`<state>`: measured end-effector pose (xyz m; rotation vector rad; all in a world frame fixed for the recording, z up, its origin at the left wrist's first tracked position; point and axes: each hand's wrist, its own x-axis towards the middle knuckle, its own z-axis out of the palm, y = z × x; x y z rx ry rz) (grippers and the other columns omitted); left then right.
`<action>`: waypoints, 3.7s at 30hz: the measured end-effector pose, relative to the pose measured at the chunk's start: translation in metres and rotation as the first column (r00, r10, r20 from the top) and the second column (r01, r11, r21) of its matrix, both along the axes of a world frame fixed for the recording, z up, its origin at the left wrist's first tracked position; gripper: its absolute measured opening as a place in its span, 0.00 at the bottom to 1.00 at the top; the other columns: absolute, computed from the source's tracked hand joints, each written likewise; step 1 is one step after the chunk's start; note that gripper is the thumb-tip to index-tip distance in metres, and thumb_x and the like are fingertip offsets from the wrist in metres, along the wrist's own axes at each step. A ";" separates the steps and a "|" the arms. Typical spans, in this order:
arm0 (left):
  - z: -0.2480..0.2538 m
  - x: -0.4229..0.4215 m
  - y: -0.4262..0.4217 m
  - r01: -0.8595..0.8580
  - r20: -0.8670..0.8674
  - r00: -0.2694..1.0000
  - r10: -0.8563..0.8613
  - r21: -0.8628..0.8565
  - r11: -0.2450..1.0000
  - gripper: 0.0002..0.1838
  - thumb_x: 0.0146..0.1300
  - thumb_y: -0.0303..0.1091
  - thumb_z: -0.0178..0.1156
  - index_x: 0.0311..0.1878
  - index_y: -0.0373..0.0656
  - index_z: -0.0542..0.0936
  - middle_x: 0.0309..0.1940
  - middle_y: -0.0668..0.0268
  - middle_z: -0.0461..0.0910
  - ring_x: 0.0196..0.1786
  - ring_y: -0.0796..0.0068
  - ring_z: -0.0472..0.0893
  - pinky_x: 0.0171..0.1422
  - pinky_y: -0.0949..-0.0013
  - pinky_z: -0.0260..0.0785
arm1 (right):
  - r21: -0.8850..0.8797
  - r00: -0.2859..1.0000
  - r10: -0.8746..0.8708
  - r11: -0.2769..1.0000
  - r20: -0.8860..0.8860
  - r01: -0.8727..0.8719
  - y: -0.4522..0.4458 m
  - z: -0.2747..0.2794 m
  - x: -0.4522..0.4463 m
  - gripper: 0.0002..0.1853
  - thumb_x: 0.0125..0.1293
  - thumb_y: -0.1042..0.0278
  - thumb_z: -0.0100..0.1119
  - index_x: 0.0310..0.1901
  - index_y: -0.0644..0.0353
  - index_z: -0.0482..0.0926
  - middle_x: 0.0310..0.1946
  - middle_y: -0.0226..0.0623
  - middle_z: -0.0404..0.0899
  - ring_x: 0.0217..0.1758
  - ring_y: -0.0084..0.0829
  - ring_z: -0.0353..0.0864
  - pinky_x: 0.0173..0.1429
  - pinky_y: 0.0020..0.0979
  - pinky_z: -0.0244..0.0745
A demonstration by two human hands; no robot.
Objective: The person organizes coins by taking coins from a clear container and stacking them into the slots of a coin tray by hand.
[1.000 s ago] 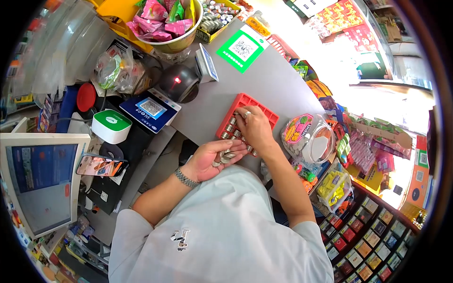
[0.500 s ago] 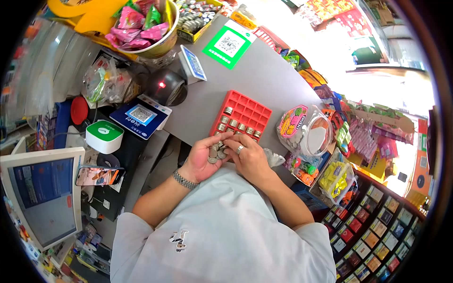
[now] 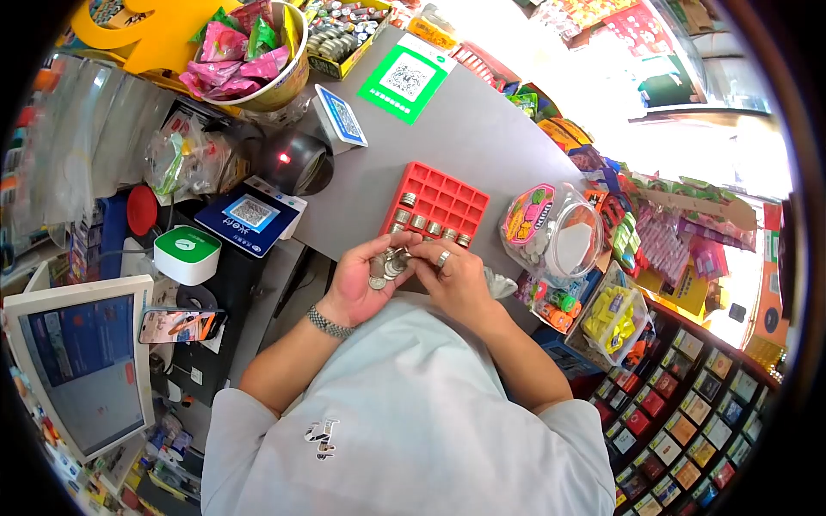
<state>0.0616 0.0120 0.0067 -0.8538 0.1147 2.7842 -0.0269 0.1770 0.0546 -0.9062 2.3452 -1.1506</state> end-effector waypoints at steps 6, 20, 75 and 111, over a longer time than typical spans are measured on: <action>0.000 0.001 0.002 -0.026 0.015 1.000 0.025 0.022 0.999 0.19 0.80 0.35 0.50 0.63 0.33 0.79 0.61 0.57 0.82 0.62 0.65 0.82 0.70 0.61 0.74 | 0.020 0.993 -0.084 0.996 -0.085 0.086 -0.007 -0.003 0.005 0.11 0.64 0.74 0.70 0.48 0.60 0.87 0.40 0.40 0.86 0.42 0.44 0.87 0.46 0.41 0.84; 0.004 -0.001 0.002 0.034 -0.005 0.999 -0.034 0.040 0.999 0.20 0.82 0.38 0.48 0.65 0.34 0.78 0.60 0.59 0.82 0.59 0.67 0.83 0.70 0.60 0.75 | -0.052 0.990 0.119 0.992 0.078 -0.116 0.002 0.005 -0.017 0.14 0.65 0.77 0.66 0.52 0.60 0.87 0.46 0.41 0.86 0.49 0.44 0.86 0.53 0.41 0.84; -0.001 0.006 0.005 0.107 -0.040 0.994 -0.104 0.091 0.990 0.26 0.85 0.44 0.43 0.63 0.25 0.76 0.65 0.42 0.78 0.72 0.45 0.76 0.79 0.52 0.70 | 0.128 0.846 0.068 0.992 -0.528 0.000 -0.010 -0.059 -0.039 0.14 0.62 0.77 0.66 0.50 0.62 0.84 0.42 0.39 0.82 0.49 0.42 0.83 0.53 0.41 0.82; -0.003 -0.001 0.009 0.078 -0.010 0.997 -0.078 0.083 0.993 0.24 0.85 0.46 0.43 0.56 0.34 0.80 0.58 0.52 0.83 0.63 0.59 0.81 0.70 0.54 0.75 | 0.039 0.984 0.080 0.996 -0.159 -0.075 0.015 -0.007 0.016 0.15 0.58 0.73 0.69 0.49 0.61 0.85 0.48 0.42 0.86 0.47 0.42 0.87 0.51 0.41 0.85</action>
